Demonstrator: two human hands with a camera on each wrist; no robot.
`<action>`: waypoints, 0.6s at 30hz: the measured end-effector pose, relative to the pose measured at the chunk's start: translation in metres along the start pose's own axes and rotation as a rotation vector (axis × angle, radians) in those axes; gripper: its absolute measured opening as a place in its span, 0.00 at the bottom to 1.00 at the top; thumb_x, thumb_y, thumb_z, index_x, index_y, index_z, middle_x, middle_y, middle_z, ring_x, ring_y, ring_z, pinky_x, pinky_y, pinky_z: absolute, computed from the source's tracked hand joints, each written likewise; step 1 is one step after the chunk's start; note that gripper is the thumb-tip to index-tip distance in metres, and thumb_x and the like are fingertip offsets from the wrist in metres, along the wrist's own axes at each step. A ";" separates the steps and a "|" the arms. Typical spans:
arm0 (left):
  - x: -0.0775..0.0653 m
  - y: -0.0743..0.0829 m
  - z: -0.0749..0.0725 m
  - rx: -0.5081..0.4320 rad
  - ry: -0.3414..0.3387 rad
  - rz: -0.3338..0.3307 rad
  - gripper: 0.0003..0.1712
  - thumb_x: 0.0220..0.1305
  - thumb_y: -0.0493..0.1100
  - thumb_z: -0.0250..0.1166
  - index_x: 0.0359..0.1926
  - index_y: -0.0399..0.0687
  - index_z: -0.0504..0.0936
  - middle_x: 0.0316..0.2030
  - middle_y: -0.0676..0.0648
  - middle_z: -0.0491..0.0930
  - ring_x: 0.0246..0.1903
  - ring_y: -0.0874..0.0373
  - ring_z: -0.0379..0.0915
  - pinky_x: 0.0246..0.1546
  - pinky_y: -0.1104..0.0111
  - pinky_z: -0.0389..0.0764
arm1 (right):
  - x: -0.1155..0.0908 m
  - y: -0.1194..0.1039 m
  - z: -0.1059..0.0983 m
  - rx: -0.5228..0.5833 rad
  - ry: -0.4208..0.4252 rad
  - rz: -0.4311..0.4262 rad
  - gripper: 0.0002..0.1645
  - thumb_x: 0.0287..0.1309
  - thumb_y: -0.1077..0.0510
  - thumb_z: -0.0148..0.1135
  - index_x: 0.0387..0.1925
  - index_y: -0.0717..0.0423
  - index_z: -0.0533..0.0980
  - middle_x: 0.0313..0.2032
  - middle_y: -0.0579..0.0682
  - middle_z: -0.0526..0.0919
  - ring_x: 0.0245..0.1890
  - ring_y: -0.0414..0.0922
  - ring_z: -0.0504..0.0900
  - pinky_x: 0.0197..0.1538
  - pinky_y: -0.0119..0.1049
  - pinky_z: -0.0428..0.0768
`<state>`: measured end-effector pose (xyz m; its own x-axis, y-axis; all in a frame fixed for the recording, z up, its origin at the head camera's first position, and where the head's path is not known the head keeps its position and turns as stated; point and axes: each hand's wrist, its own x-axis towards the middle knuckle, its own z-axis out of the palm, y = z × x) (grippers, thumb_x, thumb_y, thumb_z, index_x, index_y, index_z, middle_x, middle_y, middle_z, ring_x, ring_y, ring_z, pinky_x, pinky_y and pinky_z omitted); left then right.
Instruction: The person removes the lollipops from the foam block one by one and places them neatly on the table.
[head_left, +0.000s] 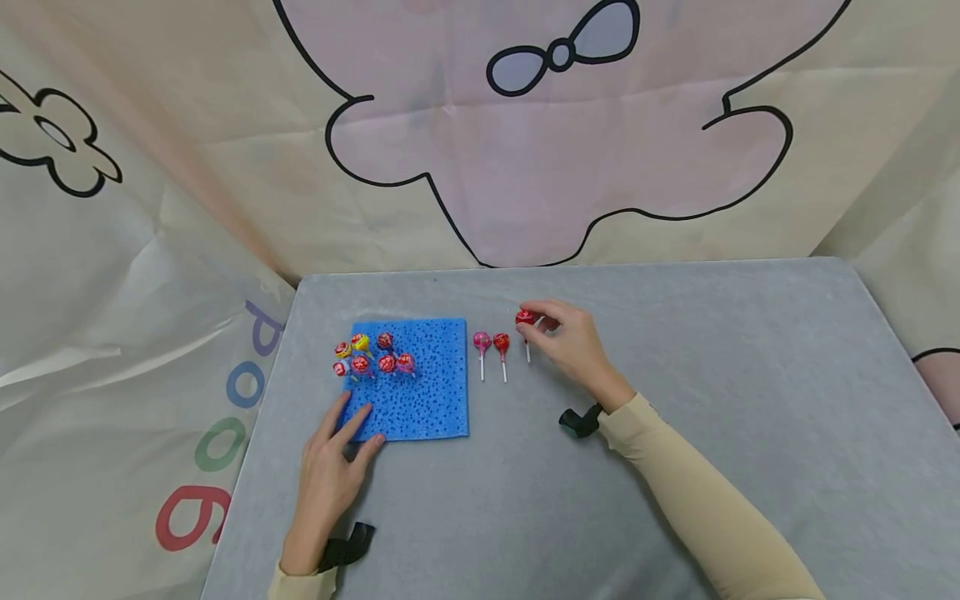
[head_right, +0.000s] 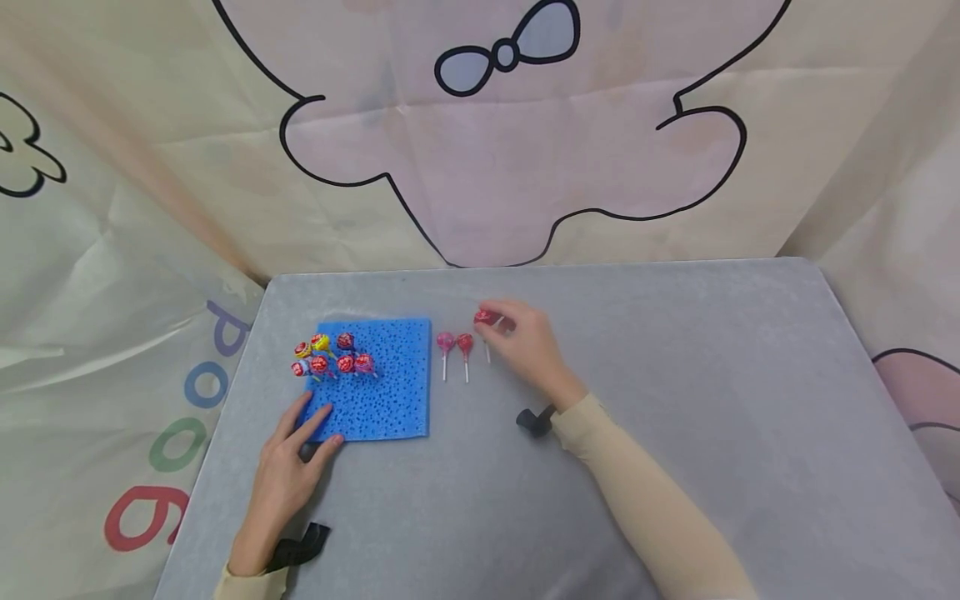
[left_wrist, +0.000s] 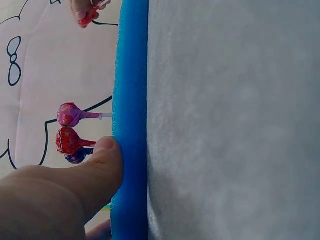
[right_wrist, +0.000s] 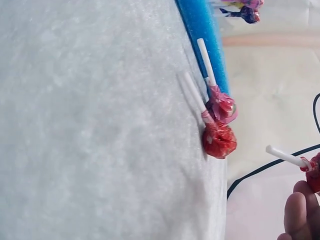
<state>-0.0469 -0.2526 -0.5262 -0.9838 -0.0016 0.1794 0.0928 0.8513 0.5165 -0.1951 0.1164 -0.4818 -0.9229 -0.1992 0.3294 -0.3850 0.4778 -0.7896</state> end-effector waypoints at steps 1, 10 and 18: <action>0.000 0.000 0.000 -0.001 0.000 0.000 0.33 0.63 0.46 0.76 0.67 0.44 0.80 0.75 0.35 0.65 0.72 0.32 0.64 0.63 0.28 0.65 | 0.000 0.002 0.001 -0.011 -0.007 0.012 0.18 0.62 0.60 0.75 0.53 0.59 0.86 0.42 0.52 0.90 0.36 0.45 0.84 0.43 0.42 0.83; 0.000 -0.001 0.000 -0.004 -0.002 0.004 0.33 0.63 0.46 0.76 0.67 0.45 0.81 0.75 0.35 0.65 0.72 0.32 0.65 0.63 0.29 0.65 | -0.001 0.018 0.011 -0.114 -0.069 0.088 0.17 0.62 0.56 0.75 0.50 0.59 0.87 0.38 0.52 0.88 0.33 0.45 0.81 0.37 0.35 0.79; 0.001 -0.001 0.000 -0.003 -0.002 -0.002 0.33 0.63 0.46 0.76 0.67 0.44 0.81 0.76 0.35 0.65 0.72 0.32 0.64 0.63 0.29 0.65 | 0.001 0.023 0.017 -0.183 -0.162 0.179 0.16 0.64 0.52 0.74 0.49 0.56 0.87 0.34 0.50 0.86 0.33 0.45 0.79 0.38 0.36 0.76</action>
<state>-0.0476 -0.2533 -0.5269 -0.9842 -0.0021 0.1768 0.0914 0.8498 0.5191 -0.2044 0.1128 -0.5081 -0.9697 -0.2249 0.0954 -0.2238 0.6609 -0.7164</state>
